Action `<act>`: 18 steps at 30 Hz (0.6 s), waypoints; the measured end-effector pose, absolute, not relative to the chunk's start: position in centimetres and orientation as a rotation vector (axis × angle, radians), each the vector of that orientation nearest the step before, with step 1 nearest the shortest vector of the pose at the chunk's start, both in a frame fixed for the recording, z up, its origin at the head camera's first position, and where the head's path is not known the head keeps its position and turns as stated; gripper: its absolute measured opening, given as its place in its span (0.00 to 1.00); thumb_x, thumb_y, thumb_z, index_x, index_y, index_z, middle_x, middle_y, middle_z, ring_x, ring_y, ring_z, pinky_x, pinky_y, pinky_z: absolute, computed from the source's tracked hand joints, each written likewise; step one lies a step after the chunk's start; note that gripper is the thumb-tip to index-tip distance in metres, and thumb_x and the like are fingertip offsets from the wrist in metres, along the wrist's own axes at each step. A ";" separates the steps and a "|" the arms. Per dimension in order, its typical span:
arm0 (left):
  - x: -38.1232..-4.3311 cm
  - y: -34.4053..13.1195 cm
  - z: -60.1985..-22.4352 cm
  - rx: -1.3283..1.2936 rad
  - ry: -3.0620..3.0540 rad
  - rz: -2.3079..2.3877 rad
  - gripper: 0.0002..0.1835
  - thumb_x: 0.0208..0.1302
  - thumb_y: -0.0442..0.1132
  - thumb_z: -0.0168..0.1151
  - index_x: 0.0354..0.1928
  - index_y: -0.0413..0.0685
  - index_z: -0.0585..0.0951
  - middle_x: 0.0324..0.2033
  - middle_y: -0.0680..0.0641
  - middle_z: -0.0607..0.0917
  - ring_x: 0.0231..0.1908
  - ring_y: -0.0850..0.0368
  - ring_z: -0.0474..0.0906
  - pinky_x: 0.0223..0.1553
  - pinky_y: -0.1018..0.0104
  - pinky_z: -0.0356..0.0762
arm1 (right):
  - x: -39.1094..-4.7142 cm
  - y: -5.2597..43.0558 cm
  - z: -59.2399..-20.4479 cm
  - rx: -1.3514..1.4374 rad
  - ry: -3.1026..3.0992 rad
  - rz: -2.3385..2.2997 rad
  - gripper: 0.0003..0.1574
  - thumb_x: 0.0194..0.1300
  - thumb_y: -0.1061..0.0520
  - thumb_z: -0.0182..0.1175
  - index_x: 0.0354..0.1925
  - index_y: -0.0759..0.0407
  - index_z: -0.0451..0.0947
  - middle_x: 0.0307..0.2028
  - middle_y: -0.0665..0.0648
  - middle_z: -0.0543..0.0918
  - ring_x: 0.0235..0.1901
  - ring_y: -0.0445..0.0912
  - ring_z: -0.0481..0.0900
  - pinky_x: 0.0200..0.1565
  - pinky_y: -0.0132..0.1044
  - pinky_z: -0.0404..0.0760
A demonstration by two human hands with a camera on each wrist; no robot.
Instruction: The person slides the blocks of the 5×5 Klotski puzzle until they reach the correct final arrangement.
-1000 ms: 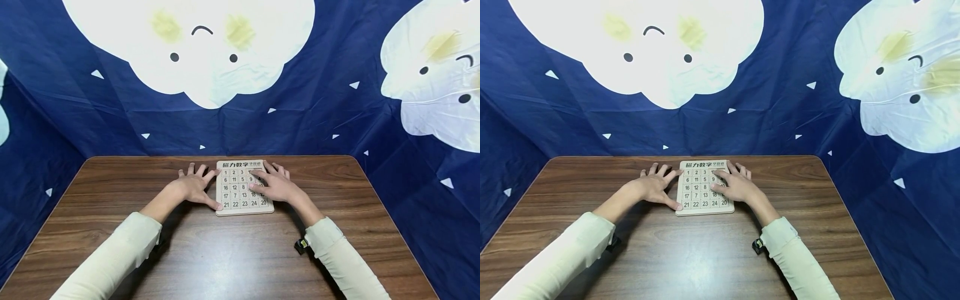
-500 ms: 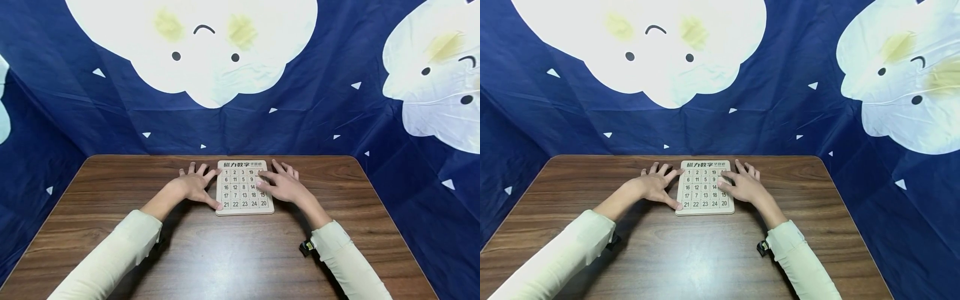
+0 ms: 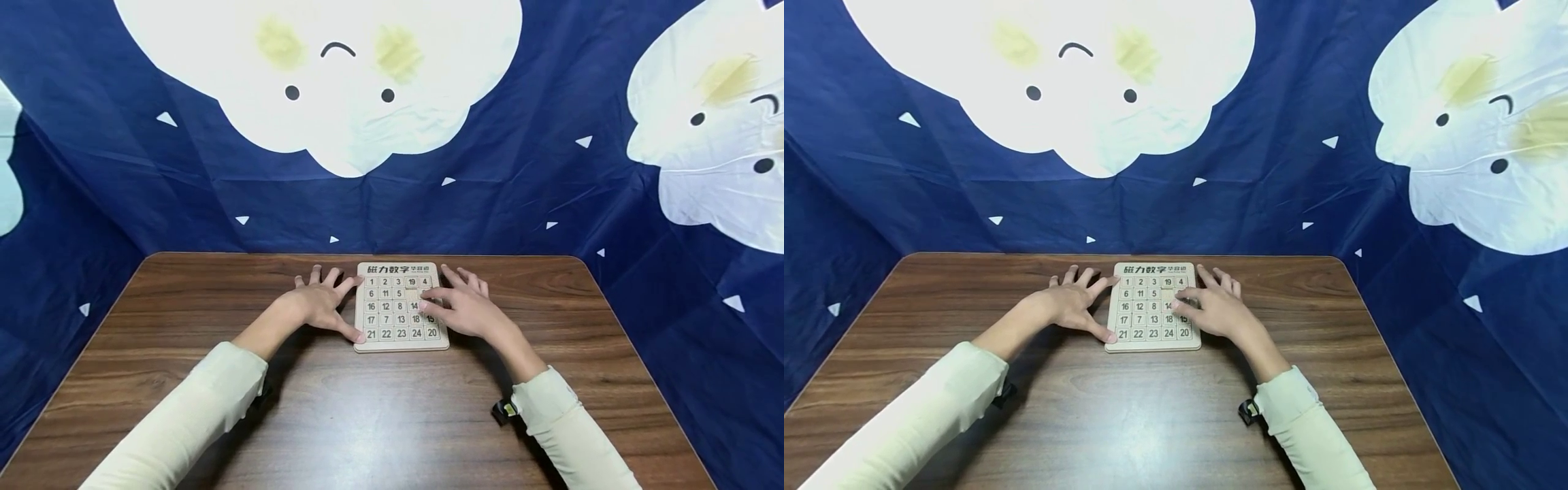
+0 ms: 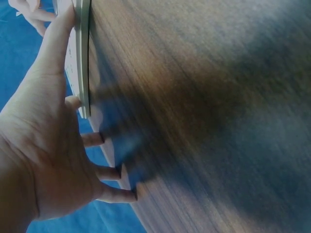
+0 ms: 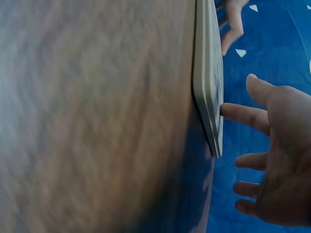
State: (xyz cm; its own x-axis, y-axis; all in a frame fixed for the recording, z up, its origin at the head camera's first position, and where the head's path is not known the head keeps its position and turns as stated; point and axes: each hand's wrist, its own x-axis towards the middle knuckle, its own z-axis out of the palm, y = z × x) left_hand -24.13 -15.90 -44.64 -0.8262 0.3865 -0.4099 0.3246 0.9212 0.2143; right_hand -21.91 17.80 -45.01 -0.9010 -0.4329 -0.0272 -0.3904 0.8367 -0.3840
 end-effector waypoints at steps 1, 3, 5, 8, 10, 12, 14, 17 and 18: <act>-24.2 -15.9 -44.7 0.514 2.624 0.187 0.78 0.47 0.88 0.74 0.94 0.68 0.47 0.90 0.30 0.50 0.86 0.10 0.34 0.76 0.04 0.42 | -22.0 17.9 -44.9 -0.639 2.915 -0.576 0.26 0.84 0.33 0.61 0.65 0.42 0.91 0.89 0.72 0.58 0.86 0.78 0.53 0.79 0.80 0.53; -24.2 -15.9 -44.7 0.516 2.623 0.189 0.78 0.46 0.88 0.75 0.94 0.68 0.47 0.90 0.31 0.50 0.86 0.10 0.34 0.76 0.04 0.42 | -22.3 17.9 -44.9 -0.637 2.930 -0.583 0.25 0.84 0.34 0.62 0.63 0.44 0.92 0.88 0.72 0.59 0.86 0.79 0.54 0.79 0.80 0.54; -24.2 -16.0 -44.7 0.518 2.623 0.184 0.79 0.46 0.89 0.75 0.94 0.69 0.47 0.90 0.31 0.50 0.86 0.10 0.34 0.76 0.04 0.42 | -22.7 17.6 -44.9 -0.645 2.921 -0.591 0.27 0.84 0.33 0.60 0.67 0.43 0.90 0.89 0.72 0.58 0.86 0.78 0.54 0.78 0.79 0.55; -24.3 -16.1 -44.8 0.513 2.621 0.178 0.79 0.46 0.89 0.75 0.94 0.69 0.47 0.90 0.31 0.50 0.86 0.10 0.33 0.76 0.04 0.42 | -23.2 16.8 -45.2 -0.672 2.881 -0.607 0.33 0.86 0.32 0.58 0.77 0.42 0.82 0.90 0.71 0.53 0.86 0.77 0.53 0.78 0.79 0.55; -24.3 -16.1 -44.9 0.506 2.620 0.182 0.79 0.46 0.89 0.75 0.94 0.69 0.47 0.90 0.31 0.49 0.86 0.10 0.33 0.76 0.05 0.42 | -23.4 16.4 -45.4 -0.672 2.853 -0.612 0.36 0.86 0.31 0.57 0.81 0.40 0.78 0.91 0.71 0.50 0.86 0.77 0.52 0.79 0.79 0.54; -24.3 -16.1 -44.9 0.497 2.616 0.185 0.79 0.47 0.88 0.75 0.94 0.69 0.46 0.91 0.30 0.47 0.86 0.11 0.32 0.77 0.05 0.41 | -23.5 16.2 -45.6 -0.667 2.836 -0.610 0.37 0.85 0.31 0.58 0.82 0.40 0.76 0.92 0.71 0.48 0.87 0.77 0.49 0.80 0.79 0.52; -24.3 -16.0 -45.0 0.492 2.615 0.188 0.78 0.47 0.88 0.75 0.94 0.70 0.46 0.91 0.30 0.46 0.86 0.11 0.31 0.78 0.06 0.40 | -23.2 16.2 -45.7 -0.661 2.829 -0.608 0.36 0.84 0.30 0.58 0.80 0.40 0.79 0.92 0.70 0.48 0.88 0.77 0.48 0.80 0.79 0.51; -24.3 -16.0 -45.0 0.497 2.617 0.188 0.78 0.47 0.88 0.74 0.94 0.70 0.46 0.91 0.31 0.46 0.86 0.11 0.31 0.78 0.06 0.40 | -22.5 16.5 -45.6 -0.679 2.820 -0.611 0.34 0.84 0.30 0.59 0.77 0.39 0.82 0.91 0.69 0.50 0.88 0.76 0.48 0.80 0.80 0.51; -24.3 -16.0 -45.0 0.496 2.617 0.189 0.78 0.47 0.89 0.74 0.94 0.71 0.46 0.91 0.31 0.46 0.87 0.11 0.31 0.78 0.06 0.40 | -22.3 16.6 -45.4 -0.686 2.811 -0.617 0.34 0.84 0.30 0.59 0.76 0.40 0.83 0.91 0.69 0.51 0.88 0.76 0.48 0.80 0.80 0.51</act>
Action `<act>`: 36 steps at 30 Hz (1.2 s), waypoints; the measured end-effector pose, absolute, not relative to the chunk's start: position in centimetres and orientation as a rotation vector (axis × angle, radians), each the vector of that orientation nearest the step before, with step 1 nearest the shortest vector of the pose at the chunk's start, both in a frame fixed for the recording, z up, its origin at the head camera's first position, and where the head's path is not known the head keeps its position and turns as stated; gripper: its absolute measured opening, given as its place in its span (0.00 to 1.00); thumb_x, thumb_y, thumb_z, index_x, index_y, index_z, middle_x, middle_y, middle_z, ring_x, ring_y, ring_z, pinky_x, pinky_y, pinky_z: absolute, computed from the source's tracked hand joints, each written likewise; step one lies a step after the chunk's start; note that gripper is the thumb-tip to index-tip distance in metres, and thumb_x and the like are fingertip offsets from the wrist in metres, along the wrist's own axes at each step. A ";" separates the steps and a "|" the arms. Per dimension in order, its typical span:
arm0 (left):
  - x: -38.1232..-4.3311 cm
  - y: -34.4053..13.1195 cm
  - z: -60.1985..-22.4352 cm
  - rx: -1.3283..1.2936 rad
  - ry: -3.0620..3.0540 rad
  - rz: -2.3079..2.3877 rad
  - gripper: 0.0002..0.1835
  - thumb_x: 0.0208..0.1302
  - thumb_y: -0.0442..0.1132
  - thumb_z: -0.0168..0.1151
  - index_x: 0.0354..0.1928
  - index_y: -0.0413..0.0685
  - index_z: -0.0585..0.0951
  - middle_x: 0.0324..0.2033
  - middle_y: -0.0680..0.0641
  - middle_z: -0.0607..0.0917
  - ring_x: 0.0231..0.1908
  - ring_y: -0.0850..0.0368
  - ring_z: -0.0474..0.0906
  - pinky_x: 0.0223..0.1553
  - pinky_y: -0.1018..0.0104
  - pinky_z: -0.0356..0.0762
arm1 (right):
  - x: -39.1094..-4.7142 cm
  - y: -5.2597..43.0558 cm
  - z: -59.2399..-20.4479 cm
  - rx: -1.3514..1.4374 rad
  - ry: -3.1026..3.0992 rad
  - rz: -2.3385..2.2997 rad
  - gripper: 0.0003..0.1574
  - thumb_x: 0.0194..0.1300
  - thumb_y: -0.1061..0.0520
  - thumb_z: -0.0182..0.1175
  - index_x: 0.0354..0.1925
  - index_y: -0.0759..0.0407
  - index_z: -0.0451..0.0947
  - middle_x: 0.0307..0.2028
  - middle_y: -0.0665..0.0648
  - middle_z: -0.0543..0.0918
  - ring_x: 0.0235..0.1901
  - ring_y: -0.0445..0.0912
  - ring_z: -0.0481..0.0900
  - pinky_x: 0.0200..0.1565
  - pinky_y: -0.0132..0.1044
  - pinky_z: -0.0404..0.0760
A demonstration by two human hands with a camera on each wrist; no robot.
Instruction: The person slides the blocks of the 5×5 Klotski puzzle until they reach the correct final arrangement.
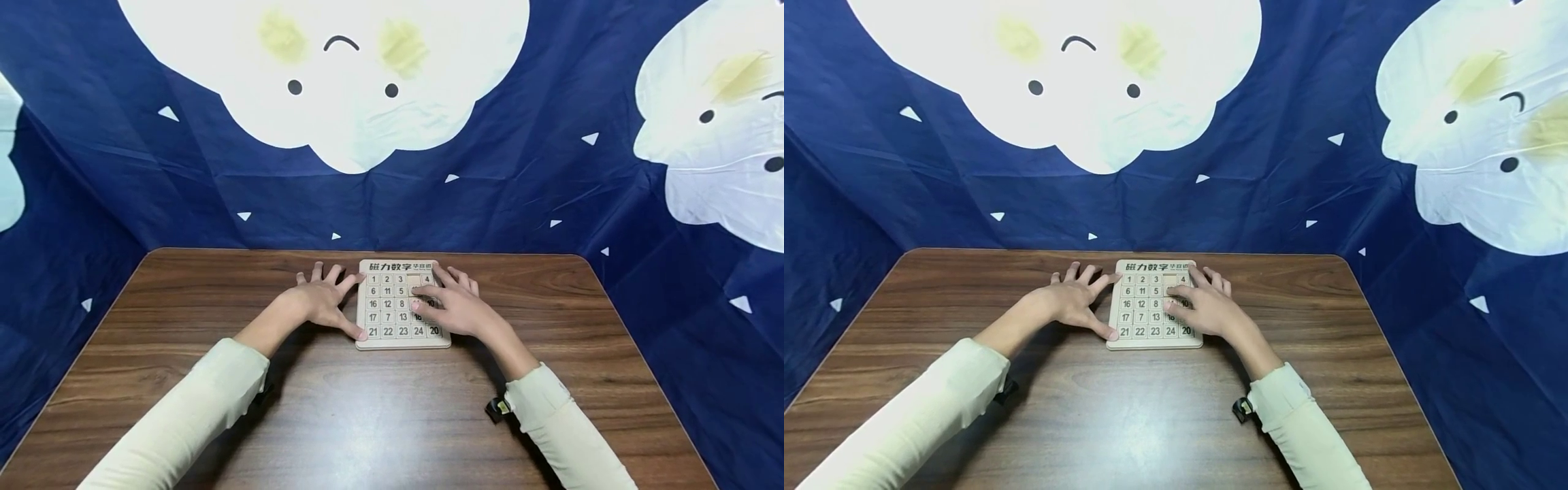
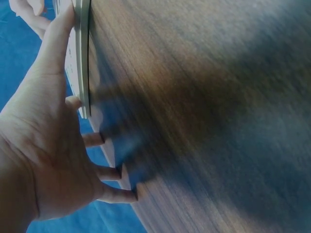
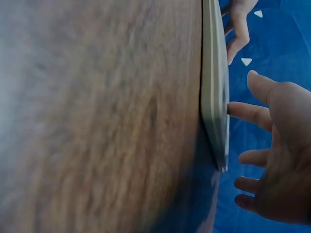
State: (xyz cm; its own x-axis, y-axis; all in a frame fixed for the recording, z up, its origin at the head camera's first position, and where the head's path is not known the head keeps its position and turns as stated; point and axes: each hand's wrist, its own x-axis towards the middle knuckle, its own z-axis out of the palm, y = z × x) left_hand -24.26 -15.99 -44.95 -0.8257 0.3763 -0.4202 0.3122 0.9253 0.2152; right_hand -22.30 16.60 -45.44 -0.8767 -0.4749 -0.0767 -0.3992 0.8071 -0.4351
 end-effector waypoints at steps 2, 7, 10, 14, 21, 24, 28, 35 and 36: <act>-24.3 -16.0 -44.9 0.494 2.616 0.191 0.78 0.46 0.89 0.74 0.94 0.71 0.46 0.91 0.31 0.46 0.87 0.12 0.31 0.78 0.06 0.39 | -22.1 16.9 -45.2 -0.695 2.811 -0.619 0.33 0.83 0.29 0.59 0.74 0.40 0.84 0.91 0.68 0.52 0.87 0.77 0.49 0.80 0.80 0.51; -24.4 -15.9 -45.0 0.497 2.612 0.186 0.79 0.46 0.89 0.74 0.94 0.71 0.45 0.91 0.31 0.45 0.87 0.12 0.30 0.78 0.06 0.38 | -22.8 17.8 -45.3 -0.601 2.886 -0.624 0.35 0.85 0.30 0.57 0.75 0.45 0.84 0.91 0.71 0.52 0.86 0.78 0.51 0.77 0.78 0.54; -24.5 -15.8 -45.0 0.508 2.614 0.178 0.78 0.47 0.90 0.73 0.94 0.71 0.46 0.91 0.30 0.46 0.86 0.10 0.31 0.77 0.05 0.40 | -23.2 18.1 -45.7 -0.534 2.907 -0.630 0.36 0.85 0.30 0.57 0.77 0.45 0.81 0.91 0.72 0.52 0.87 0.77 0.51 0.76 0.77 0.55; -24.4 -15.8 -44.9 0.507 2.615 0.174 0.78 0.47 0.89 0.74 0.94 0.71 0.46 0.91 0.30 0.47 0.86 0.10 0.32 0.77 0.05 0.41 | -23.5 17.5 -46.1 -0.567 2.864 -0.639 0.37 0.84 0.29 0.58 0.79 0.43 0.79 0.91 0.72 0.51 0.87 0.78 0.50 0.78 0.78 0.54; -24.3 -15.8 -44.7 0.501 2.617 0.173 0.78 0.47 0.89 0.73 0.94 0.71 0.45 0.91 0.30 0.47 0.86 0.10 0.32 0.77 0.05 0.41 | -23.0 17.1 -45.6 -0.629 2.895 -0.610 0.35 0.83 0.30 0.59 0.75 0.44 0.83 0.91 0.71 0.53 0.87 0.77 0.51 0.79 0.80 0.53; -24.3 -15.8 -44.8 0.502 2.615 0.174 0.78 0.47 0.90 0.73 0.94 0.71 0.45 0.91 0.30 0.46 0.86 0.10 0.32 0.77 0.05 0.40 | -22.3 17.6 -45.0 -0.612 2.913 -0.580 0.31 0.82 0.31 0.62 0.69 0.45 0.88 0.90 0.71 0.54 0.87 0.77 0.51 0.79 0.80 0.53; -24.2 -15.9 -44.8 0.497 2.617 0.175 0.78 0.47 0.89 0.74 0.94 0.70 0.46 0.91 0.30 0.46 0.86 0.11 0.32 0.77 0.06 0.40 | -22.3 17.9 -44.8 -0.576 2.890 -0.551 0.33 0.84 0.30 0.59 0.73 0.44 0.86 0.90 0.71 0.53 0.87 0.78 0.49 0.78 0.80 0.53; -24.3 -16.0 -45.0 0.501 2.619 0.167 0.77 0.48 0.89 0.73 0.94 0.70 0.46 0.91 0.30 0.47 0.86 0.11 0.32 0.78 0.06 0.41 | -23.0 17.1 -45.2 -0.564 2.907 -0.551 0.34 0.86 0.30 0.56 0.77 0.43 0.81 0.91 0.71 0.51 0.87 0.77 0.49 0.79 0.78 0.53; -24.3 -16.0 -45.0 0.503 2.620 0.167 0.77 0.48 0.89 0.73 0.94 0.70 0.46 0.91 0.30 0.47 0.86 0.11 0.32 0.78 0.06 0.41 | -22.9 16.9 -45.1 -0.593 2.905 -0.555 0.34 0.85 0.30 0.56 0.76 0.42 0.82 0.91 0.71 0.51 0.87 0.77 0.50 0.80 0.78 0.52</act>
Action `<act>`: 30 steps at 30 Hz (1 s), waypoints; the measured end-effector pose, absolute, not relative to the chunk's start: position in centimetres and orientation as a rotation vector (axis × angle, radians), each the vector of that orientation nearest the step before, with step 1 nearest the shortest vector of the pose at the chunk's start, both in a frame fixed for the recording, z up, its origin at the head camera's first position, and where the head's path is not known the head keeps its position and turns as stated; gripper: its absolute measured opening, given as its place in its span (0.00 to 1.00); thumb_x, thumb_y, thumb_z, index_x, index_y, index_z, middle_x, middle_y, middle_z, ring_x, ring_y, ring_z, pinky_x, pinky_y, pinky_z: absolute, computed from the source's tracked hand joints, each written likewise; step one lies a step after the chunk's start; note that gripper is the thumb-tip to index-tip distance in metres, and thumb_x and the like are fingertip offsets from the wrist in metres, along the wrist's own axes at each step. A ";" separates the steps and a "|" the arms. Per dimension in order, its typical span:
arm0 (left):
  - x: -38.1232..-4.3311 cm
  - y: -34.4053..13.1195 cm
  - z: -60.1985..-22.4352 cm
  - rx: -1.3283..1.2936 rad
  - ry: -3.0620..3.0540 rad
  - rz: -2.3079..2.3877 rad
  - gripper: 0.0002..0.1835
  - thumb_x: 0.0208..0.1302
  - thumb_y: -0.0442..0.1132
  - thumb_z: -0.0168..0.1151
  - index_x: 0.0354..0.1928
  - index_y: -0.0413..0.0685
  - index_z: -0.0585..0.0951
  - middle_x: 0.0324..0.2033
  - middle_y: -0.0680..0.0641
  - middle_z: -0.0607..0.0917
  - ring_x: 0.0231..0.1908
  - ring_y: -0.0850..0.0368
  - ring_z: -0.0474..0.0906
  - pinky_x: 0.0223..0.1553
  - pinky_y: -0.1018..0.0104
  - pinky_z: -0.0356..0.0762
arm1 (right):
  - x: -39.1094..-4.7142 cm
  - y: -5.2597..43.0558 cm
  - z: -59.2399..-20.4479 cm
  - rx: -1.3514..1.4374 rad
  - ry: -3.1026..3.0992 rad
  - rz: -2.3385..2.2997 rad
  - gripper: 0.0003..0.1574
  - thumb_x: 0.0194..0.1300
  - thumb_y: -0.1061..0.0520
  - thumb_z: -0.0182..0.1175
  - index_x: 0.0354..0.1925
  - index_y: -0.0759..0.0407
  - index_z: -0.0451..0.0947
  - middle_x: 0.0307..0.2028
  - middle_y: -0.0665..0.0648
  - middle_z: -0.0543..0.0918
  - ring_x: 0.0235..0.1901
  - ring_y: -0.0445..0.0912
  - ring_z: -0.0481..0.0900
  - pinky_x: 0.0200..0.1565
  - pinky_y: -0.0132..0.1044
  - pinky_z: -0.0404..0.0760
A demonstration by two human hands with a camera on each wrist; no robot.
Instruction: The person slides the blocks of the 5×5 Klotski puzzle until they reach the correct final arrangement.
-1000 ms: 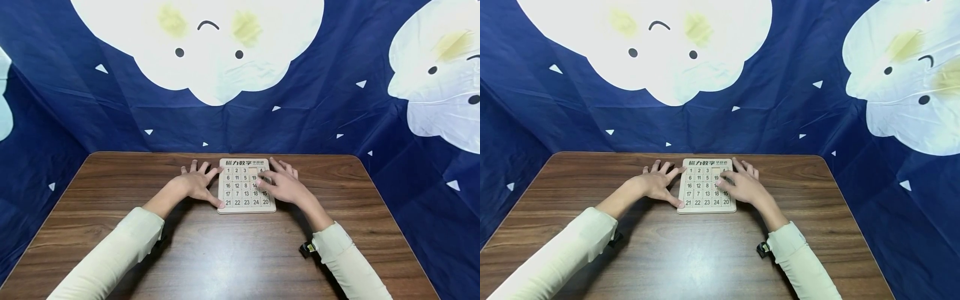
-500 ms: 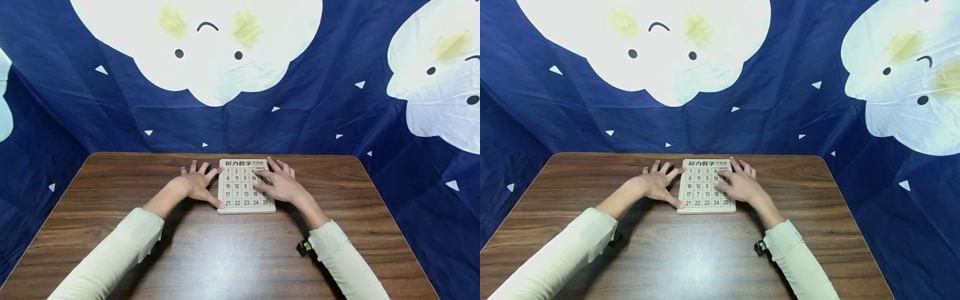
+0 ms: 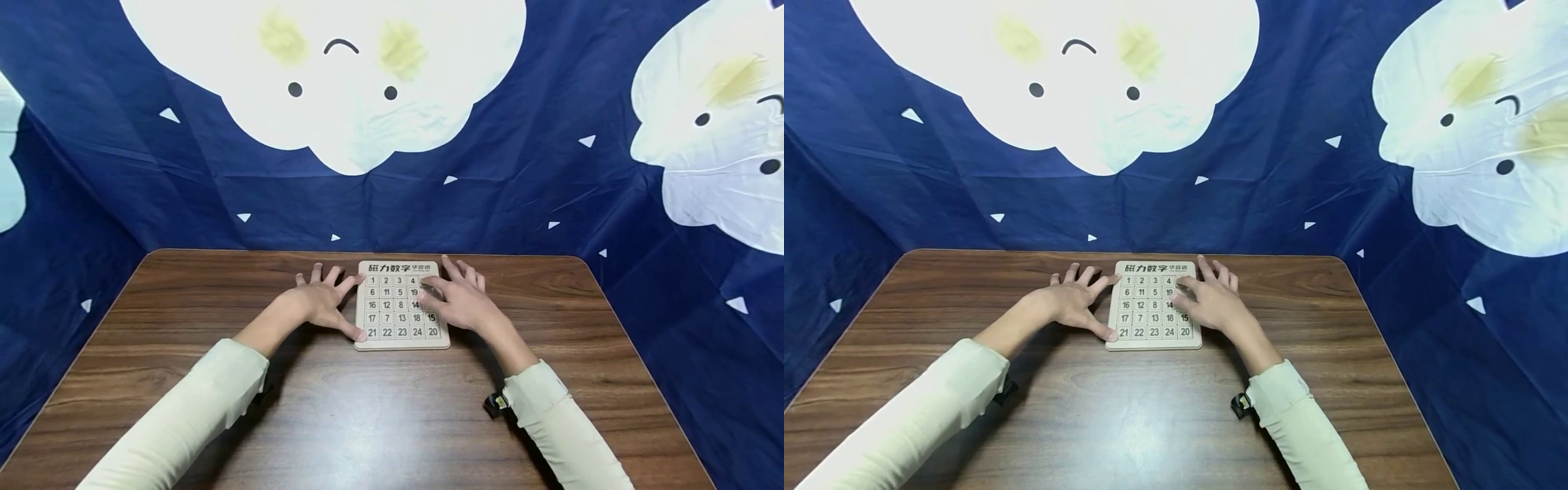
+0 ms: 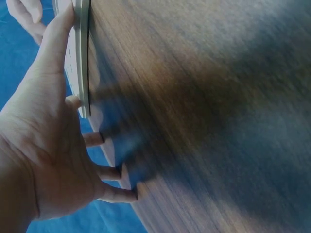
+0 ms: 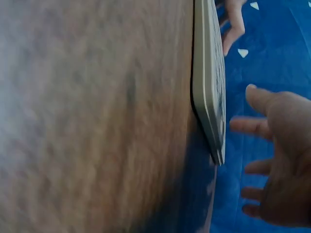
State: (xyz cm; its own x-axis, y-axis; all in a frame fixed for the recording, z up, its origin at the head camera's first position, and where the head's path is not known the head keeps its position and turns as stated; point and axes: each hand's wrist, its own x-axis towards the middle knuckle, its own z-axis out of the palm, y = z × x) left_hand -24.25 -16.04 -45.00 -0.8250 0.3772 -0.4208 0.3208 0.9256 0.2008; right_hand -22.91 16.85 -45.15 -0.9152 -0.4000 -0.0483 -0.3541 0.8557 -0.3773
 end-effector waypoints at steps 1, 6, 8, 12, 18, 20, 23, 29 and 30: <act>-24.2 -16.0 -45.0 0.503 2.619 0.166 0.77 0.48 0.89 0.73 0.94 0.70 0.46 0.91 0.30 0.47 0.86 0.11 0.33 0.78 0.06 0.41 | -22.8 16.6 -45.1 -0.627 2.898 -0.556 0.33 0.85 0.31 0.57 0.76 0.42 0.83 0.91 0.71 0.51 0.87 0.77 0.50 0.80 0.79 0.52; -24.2 -16.0 -44.9 0.494 2.620 0.176 0.77 0.48 0.88 0.74 0.93 0.69 0.46 0.91 0.30 0.47 0.87 0.11 0.32 0.78 0.06 0.40 | -22.2 16.4 -45.1 -0.716 2.857 -0.555 0.32 0.85 0.31 0.57 0.74 0.41 0.84 0.90 0.71 0.53 0.87 0.78 0.51 0.80 0.81 0.51; -24.2 -16.0 -44.9 0.492 2.619 0.184 0.77 0.49 0.88 0.74 0.93 0.70 0.46 0.91 0.30 0.46 0.87 0.12 0.32 0.78 0.06 0.39 | -22.2 16.8 -45.0 -0.691 2.880 -0.537 0.31 0.85 0.31 0.57 0.73 0.41 0.85 0.90 0.71 0.55 0.86 0.78 0.52 0.80 0.81 0.52; -24.2 -16.0 -44.9 0.496 2.617 0.188 0.77 0.49 0.87 0.74 0.94 0.70 0.46 0.91 0.30 0.45 0.86 0.11 0.31 0.78 0.06 0.39 | -22.3 17.5 -44.8 -0.634 2.930 -0.525 0.28 0.84 0.33 0.61 0.68 0.43 0.89 0.89 0.72 0.58 0.86 0.78 0.53 0.79 0.80 0.53; -24.3 -16.0 -45.1 0.498 2.615 0.179 0.77 0.49 0.88 0.74 0.94 0.70 0.46 0.91 0.30 0.46 0.87 0.12 0.31 0.78 0.06 0.39 | -22.4 15.9 -44.8 -0.729 2.890 -0.523 0.33 0.84 0.31 0.59 0.75 0.42 0.84 0.90 0.71 0.56 0.87 0.77 0.51 0.81 0.78 0.52; -24.4 -16.0 -45.0 0.497 2.614 0.181 0.77 0.49 0.88 0.74 0.94 0.70 0.46 0.91 0.31 0.46 0.87 0.12 0.31 0.78 0.06 0.39 | -22.4 15.1 -44.9 -0.764 2.864 -0.511 0.34 0.84 0.30 0.57 0.77 0.40 0.81 0.90 0.71 0.55 0.87 0.77 0.51 0.82 0.77 0.53; -24.4 -15.9 -45.0 0.497 2.615 0.186 0.77 0.48 0.88 0.74 0.94 0.71 0.46 0.91 0.31 0.46 0.87 0.12 0.31 0.78 0.06 0.39 | -22.3 14.7 -45.1 -0.770 2.857 -0.485 0.34 0.85 0.30 0.57 0.78 0.39 0.81 0.90 0.70 0.55 0.87 0.77 0.51 0.81 0.75 0.55; -24.3 -16.0 -45.0 0.492 2.611 0.201 0.78 0.47 0.89 0.74 0.94 0.71 0.45 0.91 0.30 0.46 0.86 0.11 0.30 0.78 0.06 0.37 | -22.3 16.1 -44.8 -0.717 2.874 -0.436 0.32 0.85 0.31 0.58 0.76 0.39 0.83 0.90 0.70 0.56 0.87 0.77 0.51 0.80 0.76 0.55; -24.4 -16.0 -45.0 0.492 2.610 0.201 0.78 0.47 0.88 0.74 0.94 0.71 0.45 0.91 0.30 0.46 0.86 0.10 0.30 0.78 0.06 0.37 | -22.3 16.2 -44.7 -0.711 2.882 -0.433 0.32 0.84 0.31 0.58 0.75 0.39 0.84 0.90 0.71 0.56 0.87 0.77 0.51 0.80 0.76 0.55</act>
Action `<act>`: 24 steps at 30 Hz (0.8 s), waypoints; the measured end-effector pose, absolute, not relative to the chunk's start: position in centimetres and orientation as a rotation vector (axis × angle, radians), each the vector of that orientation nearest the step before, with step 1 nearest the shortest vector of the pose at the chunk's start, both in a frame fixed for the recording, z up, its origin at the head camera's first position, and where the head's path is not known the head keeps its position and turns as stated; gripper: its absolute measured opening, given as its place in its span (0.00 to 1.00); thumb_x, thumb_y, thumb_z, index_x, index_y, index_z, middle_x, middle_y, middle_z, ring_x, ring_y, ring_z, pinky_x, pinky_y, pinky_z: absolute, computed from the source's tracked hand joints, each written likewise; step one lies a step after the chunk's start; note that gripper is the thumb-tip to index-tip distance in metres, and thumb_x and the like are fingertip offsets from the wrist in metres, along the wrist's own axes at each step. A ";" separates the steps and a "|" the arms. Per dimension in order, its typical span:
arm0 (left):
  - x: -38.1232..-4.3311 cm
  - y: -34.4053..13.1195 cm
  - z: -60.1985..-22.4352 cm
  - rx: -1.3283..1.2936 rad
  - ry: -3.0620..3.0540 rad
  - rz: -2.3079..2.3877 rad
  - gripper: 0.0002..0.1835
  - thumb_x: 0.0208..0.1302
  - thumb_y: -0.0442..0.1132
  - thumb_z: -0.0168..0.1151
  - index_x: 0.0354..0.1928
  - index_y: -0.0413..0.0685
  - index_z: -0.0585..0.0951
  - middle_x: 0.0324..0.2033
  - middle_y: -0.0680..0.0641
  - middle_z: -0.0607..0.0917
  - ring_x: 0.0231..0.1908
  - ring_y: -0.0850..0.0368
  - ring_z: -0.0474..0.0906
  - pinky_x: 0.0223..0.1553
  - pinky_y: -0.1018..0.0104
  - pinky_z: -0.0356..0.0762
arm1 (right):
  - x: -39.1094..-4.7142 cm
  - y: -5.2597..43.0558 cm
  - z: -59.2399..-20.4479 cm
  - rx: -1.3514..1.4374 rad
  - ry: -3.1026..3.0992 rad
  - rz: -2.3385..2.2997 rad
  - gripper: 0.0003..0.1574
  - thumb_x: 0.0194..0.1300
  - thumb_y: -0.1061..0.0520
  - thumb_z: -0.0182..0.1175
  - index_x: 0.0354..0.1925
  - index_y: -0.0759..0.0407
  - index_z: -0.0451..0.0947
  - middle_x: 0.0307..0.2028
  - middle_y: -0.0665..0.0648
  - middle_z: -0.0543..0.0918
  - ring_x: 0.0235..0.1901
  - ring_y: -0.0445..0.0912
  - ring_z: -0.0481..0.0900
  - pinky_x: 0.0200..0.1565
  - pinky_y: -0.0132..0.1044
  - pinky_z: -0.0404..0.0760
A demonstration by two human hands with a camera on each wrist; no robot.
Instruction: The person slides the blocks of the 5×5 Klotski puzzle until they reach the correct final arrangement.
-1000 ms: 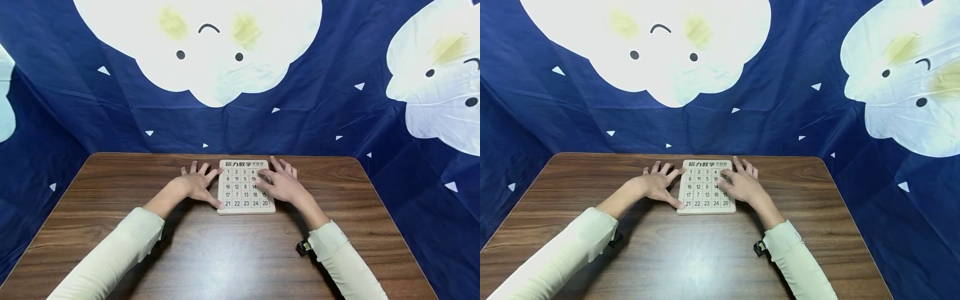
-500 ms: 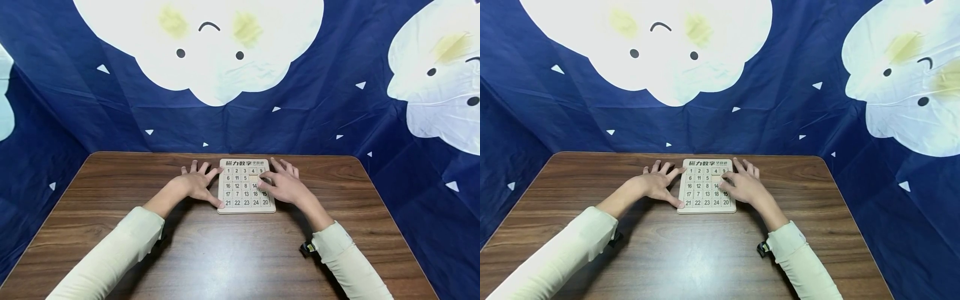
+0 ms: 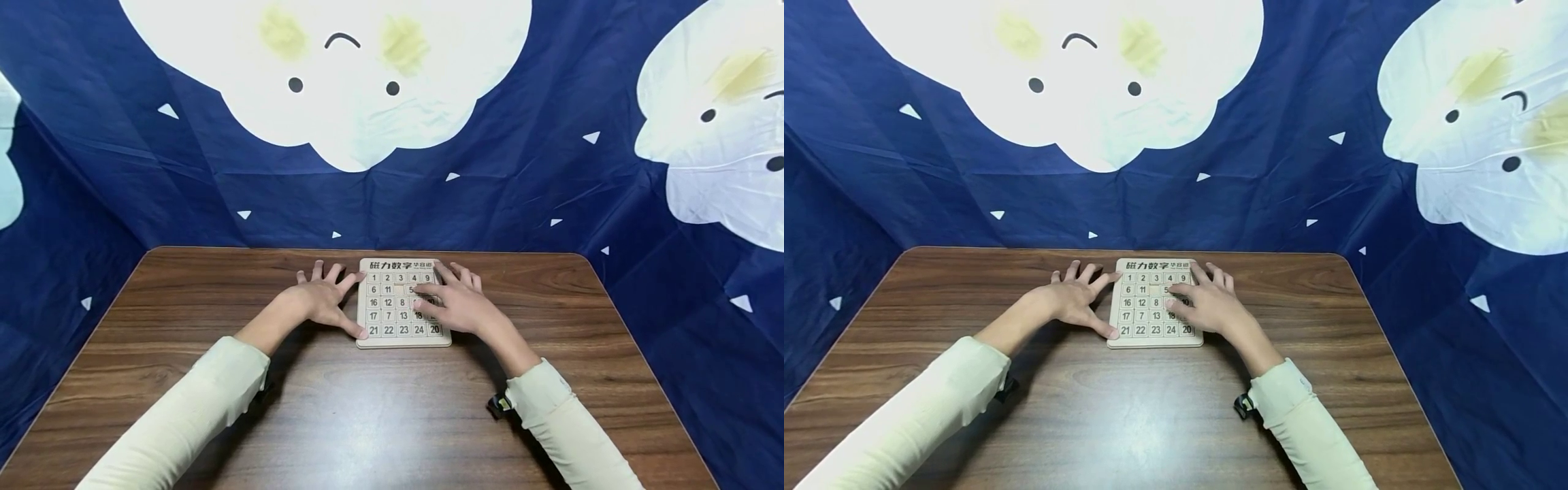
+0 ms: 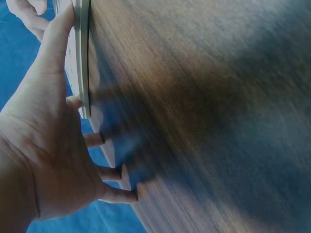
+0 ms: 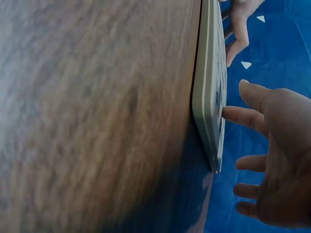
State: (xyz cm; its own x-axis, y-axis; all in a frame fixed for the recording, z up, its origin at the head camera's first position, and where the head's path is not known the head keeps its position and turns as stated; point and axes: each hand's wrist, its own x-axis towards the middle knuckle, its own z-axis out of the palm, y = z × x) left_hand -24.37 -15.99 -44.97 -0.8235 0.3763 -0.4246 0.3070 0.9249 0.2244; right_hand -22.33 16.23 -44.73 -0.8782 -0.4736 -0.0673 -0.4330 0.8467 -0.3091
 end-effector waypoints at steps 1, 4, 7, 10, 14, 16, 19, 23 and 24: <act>-24.4 -15.9 -44.9 0.493 2.609 0.199 0.78 0.48 0.88 0.74 0.94 0.71 0.45 0.91 0.30 0.45 0.86 0.10 0.30 0.77 0.06 0.37 | -22.3 16.4 -44.6 -0.704 2.890 -0.432 0.31 0.84 0.31 0.58 0.74 0.40 0.84 0.90 0.71 0.57 0.87 0.77 0.51 0.80 0.76 0.55; -24.4 -15.8 -44.9 0.498 2.608 0.172 0.78 0.48 0.89 0.73 0.94 0.71 0.45 0.91 0.30 0.46 0.86 0.10 0.30 0.78 0.06 0.38 | -22.3 16.2 -44.4 -0.694 2.922 -0.416 0.30 0.84 0.31 0.59 0.70 0.42 0.88 0.89 0.71 0.58 0.87 0.77 0.52 0.80 0.76 0.56; -24.4 -15.7 -44.8 0.502 2.607 0.151 0.78 0.47 0.90 0.73 0.94 0.71 0.44 0.90 0.32 0.47 0.86 0.10 0.31 0.78 0.07 0.39 | -22.1 15.3 -44.2 -0.687 2.955 -0.402 0.29 0.83 0.32 0.60 0.67 0.44 0.90 0.90 0.70 0.57 0.88 0.76 0.51 0.81 0.75 0.55; -24.4 -15.7 -44.8 0.496 2.608 0.152 0.78 0.47 0.90 0.73 0.94 0.71 0.45 0.90 0.32 0.48 0.86 0.10 0.31 0.78 0.07 0.39 | -22.1 13.8 -44.4 -0.731 2.950 -0.402 0.31 0.84 0.32 0.60 0.70 0.44 0.88 0.90 0.69 0.55 0.88 0.76 0.51 0.83 0.75 0.54; -24.4 -15.8 -44.8 0.491 2.610 0.152 0.78 0.48 0.90 0.72 0.94 0.69 0.45 0.91 0.30 0.46 0.86 0.10 0.32 0.78 0.06 0.40 | -22.0 12.0 -44.7 -0.818 2.862 -0.394 0.35 0.85 0.30 0.56 0.79 0.39 0.79 0.91 0.67 0.53 0.89 0.76 0.49 0.84 0.76 0.53; -24.4 -15.8 -44.8 0.491 2.611 0.149 0.78 0.48 0.90 0.72 0.94 0.69 0.45 0.91 0.30 0.46 0.86 0.10 0.32 0.78 0.06 0.40 | -21.9 11.6 -44.7 -0.821 2.826 -0.375 0.35 0.86 0.30 0.55 0.82 0.37 0.76 0.92 0.66 0.52 0.89 0.75 0.48 0.84 0.75 0.53; -24.4 -15.8 -44.9 0.491 2.611 0.160 0.77 0.48 0.89 0.72 0.94 0.70 0.45 0.91 0.30 0.46 0.86 0.11 0.32 0.78 0.06 0.39 | -21.7 11.8 -44.4 -0.778 2.832 -0.352 0.35 0.86 0.30 0.55 0.80 0.37 0.79 0.91 0.66 0.54 0.89 0.76 0.48 0.83 0.74 0.55; -24.3 -15.8 -45.0 0.487 2.611 0.166 0.77 0.48 0.89 0.73 0.94 0.70 0.46 0.91 0.31 0.46 0.86 0.11 0.31 0.79 0.07 0.39 | -21.5 12.7 -43.9 -0.718 2.860 -0.329 0.34 0.85 0.29 0.55 0.78 0.38 0.81 0.91 0.67 0.55 0.89 0.75 0.47 0.83 0.73 0.56; -24.3 -15.8 -45.0 0.486 2.610 0.166 0.77 0.48 0.89 0.73 0.94 0.70 0.46 0.91 0.31 0.46 0.86 0.11 0.31 0.78 0.07 0.39 | -21.5 12.9 -43.9 -0.713 2.864 -0.325 0.34 0.85 0.29 0.55 0.78 0.39 0.82 0.91 0.67 0.55 0.89 0.75 0.47 0.83 0.73 0.56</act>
State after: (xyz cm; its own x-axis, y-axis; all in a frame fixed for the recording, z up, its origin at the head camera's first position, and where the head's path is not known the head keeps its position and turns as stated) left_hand -24.32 -15.78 -45.01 -0.8236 0.3670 -0.4325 0.3092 0.9297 0.2002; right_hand -21.49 12.87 -43.89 -0.8707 -0.4785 -0.1136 -0.4408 0.8618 -0.2512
